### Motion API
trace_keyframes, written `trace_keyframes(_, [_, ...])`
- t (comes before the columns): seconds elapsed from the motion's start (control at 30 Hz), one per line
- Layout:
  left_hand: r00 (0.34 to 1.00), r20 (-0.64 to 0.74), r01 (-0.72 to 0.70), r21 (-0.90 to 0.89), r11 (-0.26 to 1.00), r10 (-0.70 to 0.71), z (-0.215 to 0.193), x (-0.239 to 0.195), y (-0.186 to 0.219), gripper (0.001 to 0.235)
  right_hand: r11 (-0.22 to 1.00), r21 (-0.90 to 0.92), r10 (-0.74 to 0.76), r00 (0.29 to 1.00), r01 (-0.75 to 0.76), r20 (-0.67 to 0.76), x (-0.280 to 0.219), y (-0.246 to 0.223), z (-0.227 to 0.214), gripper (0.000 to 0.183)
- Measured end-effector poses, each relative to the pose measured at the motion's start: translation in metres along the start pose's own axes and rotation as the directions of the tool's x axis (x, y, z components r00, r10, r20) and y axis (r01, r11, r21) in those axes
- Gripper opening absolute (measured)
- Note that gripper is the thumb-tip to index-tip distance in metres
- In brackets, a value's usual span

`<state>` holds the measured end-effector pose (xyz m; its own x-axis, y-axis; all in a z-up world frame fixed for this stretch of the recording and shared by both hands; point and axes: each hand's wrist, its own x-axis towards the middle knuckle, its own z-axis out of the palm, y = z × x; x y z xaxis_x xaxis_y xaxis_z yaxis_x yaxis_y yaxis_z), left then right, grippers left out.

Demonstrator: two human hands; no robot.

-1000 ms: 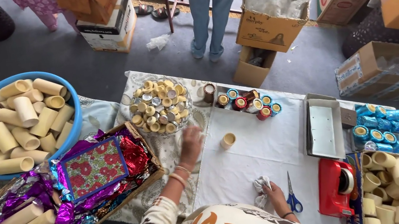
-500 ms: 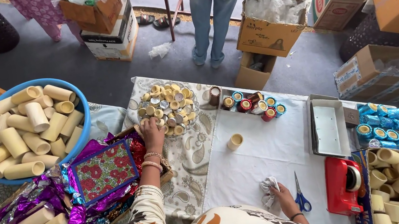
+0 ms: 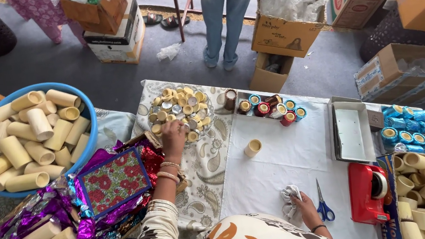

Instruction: The person wipes a small cylindrical object with a cloth, then cuts a piece of shiny purple foil using scissors. They wrap the foil around the cylinder, folding and tucking the edges by hand to create a finished wrapped item.

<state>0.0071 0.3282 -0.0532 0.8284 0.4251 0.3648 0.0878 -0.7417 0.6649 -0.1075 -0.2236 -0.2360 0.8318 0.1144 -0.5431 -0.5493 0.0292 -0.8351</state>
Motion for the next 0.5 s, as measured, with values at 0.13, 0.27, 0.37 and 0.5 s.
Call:
trace_keyframes(0.13, [0.987,0.008,-0.159,0.021,0.987,0.159,-0.015,-0.021,0.025,0.011,0.999,-0.005,0.043,0.999,-0.044,-0.025,0.0,-0.003,0.004,0.027])
trace_keyframes(0.27, [0.987,0.057,-0.148,-0.069,0.987,0.152,-0.045,-0.037,0.029,0.016,0.998,0.038,0.044,0.998,-0.042,-0.053,-0.005,-0.008,0.005,0.028])
trace_keyframes(0.37, [0.994,0.005,-0.107,-0.046,0.993,0.107,-0.079,-0.048,0.011,0.016,0.999,0.025,0.025,0.998,-0.024,-0.051,-0.017,-0.02,0.007,0.029])
trace_keyframes(0.5, [0.985,-0.175,0.013,0.104,0.995,0.006,-0.141,-0.059,-0.018,0.01,0.883,-0.449,-0.352,0.829,0.14,-0.434,-0.008,-0.025,-0.035,0.047])
